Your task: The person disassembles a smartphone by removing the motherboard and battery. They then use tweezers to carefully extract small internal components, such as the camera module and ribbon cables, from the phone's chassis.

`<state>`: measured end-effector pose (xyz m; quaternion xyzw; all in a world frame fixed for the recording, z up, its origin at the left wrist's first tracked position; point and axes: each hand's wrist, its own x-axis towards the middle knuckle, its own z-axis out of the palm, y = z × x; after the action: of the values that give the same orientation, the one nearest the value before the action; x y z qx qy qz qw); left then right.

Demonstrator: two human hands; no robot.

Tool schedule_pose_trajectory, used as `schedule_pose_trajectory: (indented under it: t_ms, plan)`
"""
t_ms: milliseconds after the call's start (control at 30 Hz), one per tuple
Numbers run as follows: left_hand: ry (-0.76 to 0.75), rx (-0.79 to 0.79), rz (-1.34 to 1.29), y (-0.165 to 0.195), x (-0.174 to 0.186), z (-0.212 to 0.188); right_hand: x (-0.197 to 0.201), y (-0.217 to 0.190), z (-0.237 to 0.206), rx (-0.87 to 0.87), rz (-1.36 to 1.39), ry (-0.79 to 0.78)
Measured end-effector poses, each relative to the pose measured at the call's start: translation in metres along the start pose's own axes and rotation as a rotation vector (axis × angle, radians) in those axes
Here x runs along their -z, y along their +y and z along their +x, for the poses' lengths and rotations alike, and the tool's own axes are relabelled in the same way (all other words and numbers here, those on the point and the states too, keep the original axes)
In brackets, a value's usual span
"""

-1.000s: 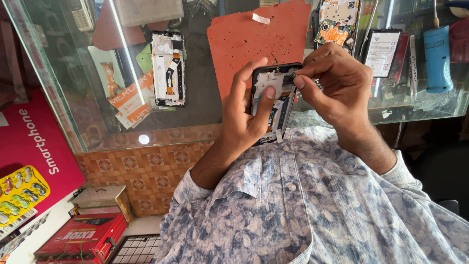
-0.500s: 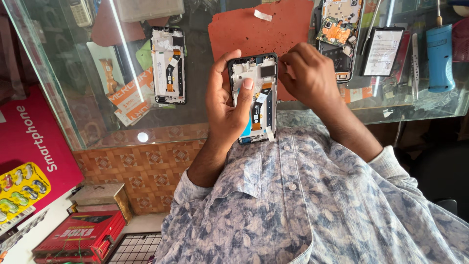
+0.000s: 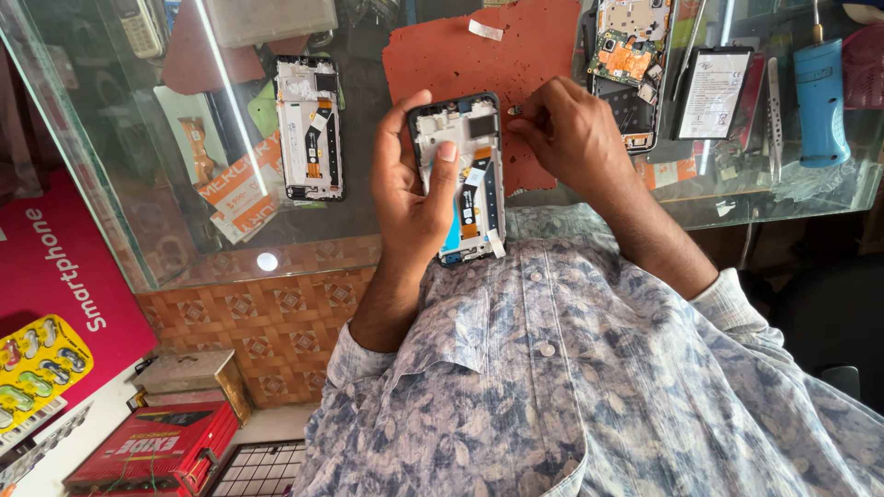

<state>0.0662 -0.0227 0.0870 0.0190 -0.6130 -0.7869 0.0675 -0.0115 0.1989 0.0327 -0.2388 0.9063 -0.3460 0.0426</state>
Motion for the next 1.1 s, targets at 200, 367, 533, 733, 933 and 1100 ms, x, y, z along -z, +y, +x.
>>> schedule_pose_trajectory:
  t_ms: [200, 367, 533, 733, 933, 1100]
  plan:
    - [0.059, 0.053, 0.002, -0.001, 0.009, -0.002, 0.008, 0.000, -0.002, 0.002, 0.096, 0.018]
    - [0.039, 0.062, -0.001, -0.005, 0.009, 0.001, 0.030, 0.011, -0.024, 0.012, 0.086, 0.156]
    - [0.006, 0.076, -0.021, -0.007, 0.007, 0.002, 0.070, 0.047, -0.070, -0.180, -0.284, 0.268]
    - [-0.031, 0.080, -0.067, -0.010, 0.000, 0.005, 0.094, 0.098, -0.129, -0.423, -0.810, 0.295]
    - [-0.056, 0.106, -0.076, -0.005, -0.005, 0.006, 0.102, 0.120, -0.150, -0.520, -0.829, 0.227]
    - [-0.057, 0.095, -0.019, 0.004, -0.013, 0.003, 0.113, 0.103, -0.131, -0.300, -0.271, 0.588]
